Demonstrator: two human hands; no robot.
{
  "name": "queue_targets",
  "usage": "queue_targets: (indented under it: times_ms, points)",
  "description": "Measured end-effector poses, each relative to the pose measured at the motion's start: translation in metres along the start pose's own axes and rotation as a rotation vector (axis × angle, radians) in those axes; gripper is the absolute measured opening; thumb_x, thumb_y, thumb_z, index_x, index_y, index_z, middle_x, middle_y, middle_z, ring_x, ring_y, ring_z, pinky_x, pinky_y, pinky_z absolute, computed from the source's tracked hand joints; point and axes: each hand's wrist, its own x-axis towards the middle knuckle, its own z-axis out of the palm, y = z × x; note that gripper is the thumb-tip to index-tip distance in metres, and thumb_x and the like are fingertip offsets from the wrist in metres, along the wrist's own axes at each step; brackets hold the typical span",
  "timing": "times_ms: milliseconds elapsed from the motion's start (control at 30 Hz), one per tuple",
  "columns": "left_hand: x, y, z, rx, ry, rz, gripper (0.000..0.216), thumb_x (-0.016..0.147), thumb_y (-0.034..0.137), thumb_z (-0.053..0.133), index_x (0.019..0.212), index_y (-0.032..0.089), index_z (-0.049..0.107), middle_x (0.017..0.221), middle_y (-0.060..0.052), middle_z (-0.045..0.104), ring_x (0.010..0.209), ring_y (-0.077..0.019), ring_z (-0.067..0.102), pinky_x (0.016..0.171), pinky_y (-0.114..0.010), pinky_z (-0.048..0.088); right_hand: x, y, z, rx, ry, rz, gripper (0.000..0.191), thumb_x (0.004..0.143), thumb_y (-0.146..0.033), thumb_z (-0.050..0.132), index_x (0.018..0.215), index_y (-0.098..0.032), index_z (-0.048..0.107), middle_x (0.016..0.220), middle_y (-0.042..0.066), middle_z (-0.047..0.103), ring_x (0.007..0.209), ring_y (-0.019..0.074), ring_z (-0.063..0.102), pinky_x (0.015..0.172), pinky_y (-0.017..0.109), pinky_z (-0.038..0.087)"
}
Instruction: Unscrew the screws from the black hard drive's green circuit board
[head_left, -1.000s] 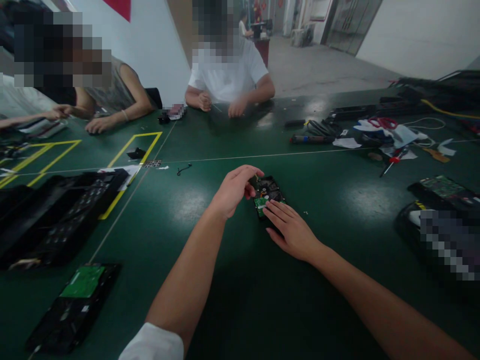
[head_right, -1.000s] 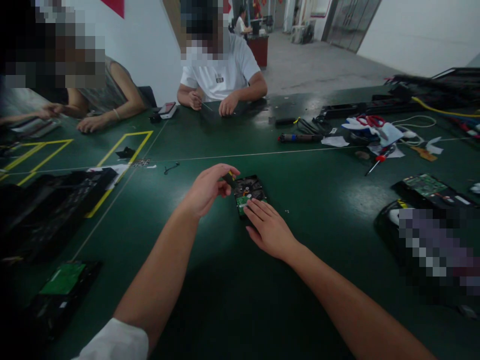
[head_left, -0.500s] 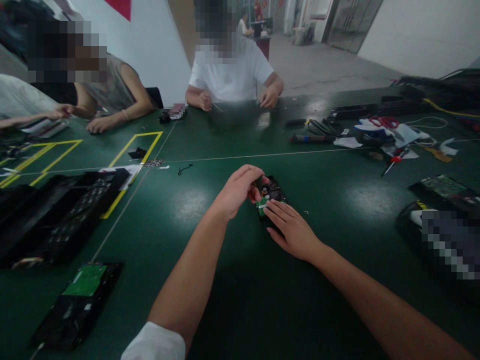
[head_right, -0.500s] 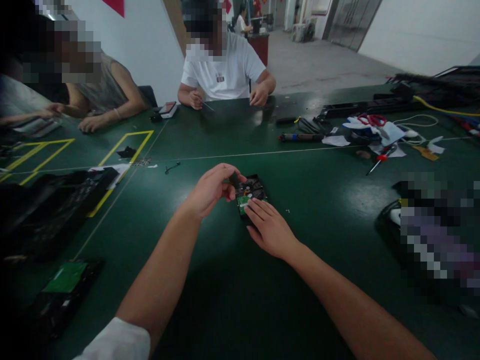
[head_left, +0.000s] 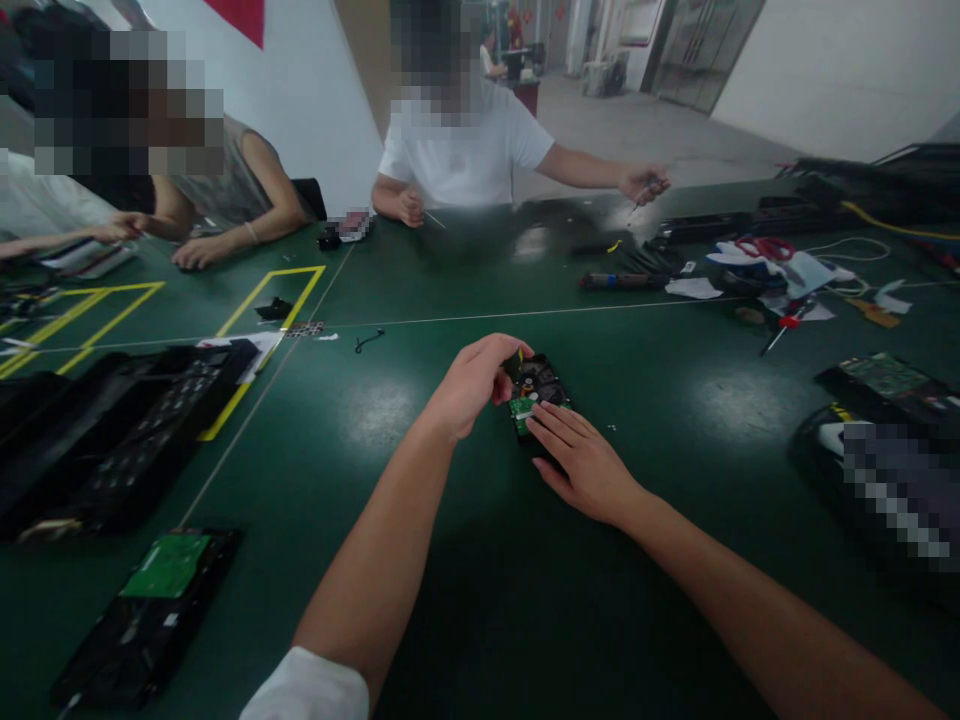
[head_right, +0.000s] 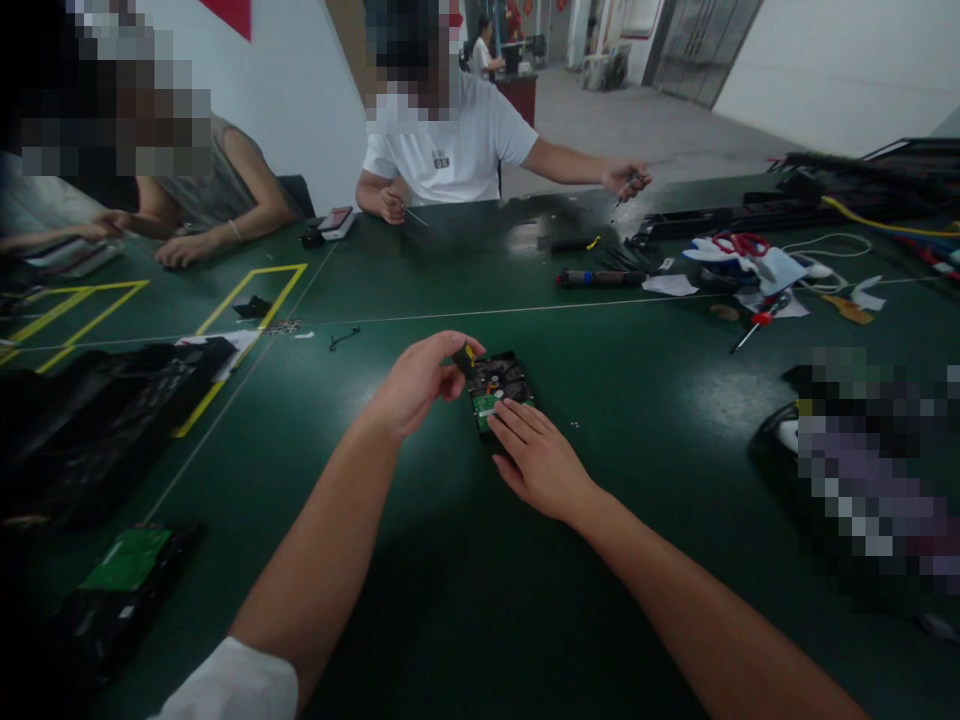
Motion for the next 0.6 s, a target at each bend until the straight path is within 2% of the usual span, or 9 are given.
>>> queue_targets:
  times_ms: [167,367,600]
  points:
    - [-0.0008,0.0012,0.0008,-0.027,0.042,-0.042,0.021,0.092,0.04,0.064,0.101,0.021,0.067,0.075,0.0,0.065,0.044,-0.0096,0.051,0.041,-0.023,0.031,-0.0003,0.0004,0.001,0.01,0.011,-0.001,0.055,0.104,-0.031,0.056,0.157,-0.02,0.049,0.166,0.012,0.048,0.159,0.0299,0.038,0.129,0.059,0.038]
    - [-0.0013,0.0017,0.0005,-0.098,0.018,-0.045,0.022,0.092,0.041,0.063,0.102,0.021,0.06,0.095,-0.005,0.076,0.042,-0.0085,0.054,0.038,-0.023,0.035,-0.0003,0.0001,0.0001,-0.011,-0.012,0.0,0.053,0.105,-0.031,0.056,0.156,-0.016,0.051,0.166,0.014,0.047,0.159,0.0302,0.038,0.13,0.056,0.036]
    - [-0.0005,0.0001,-0.0012,-0.081,-0.025,-0.034,0.022,0.093,0.039,0.059,0.098,0.018,0.065,0.098,-0.007,0.076,0.043,-0.0075,0.053,0.04,-0.022,0.036,-0.0009,0.0018,0.003,0.001,0.011,-0.01,0.054,0.104,-0.031,0.056,0.156,-0.018,0.051,0.166,0.013,0.048,0.159,0.0302,0.038,0.13,0.057,0.037]
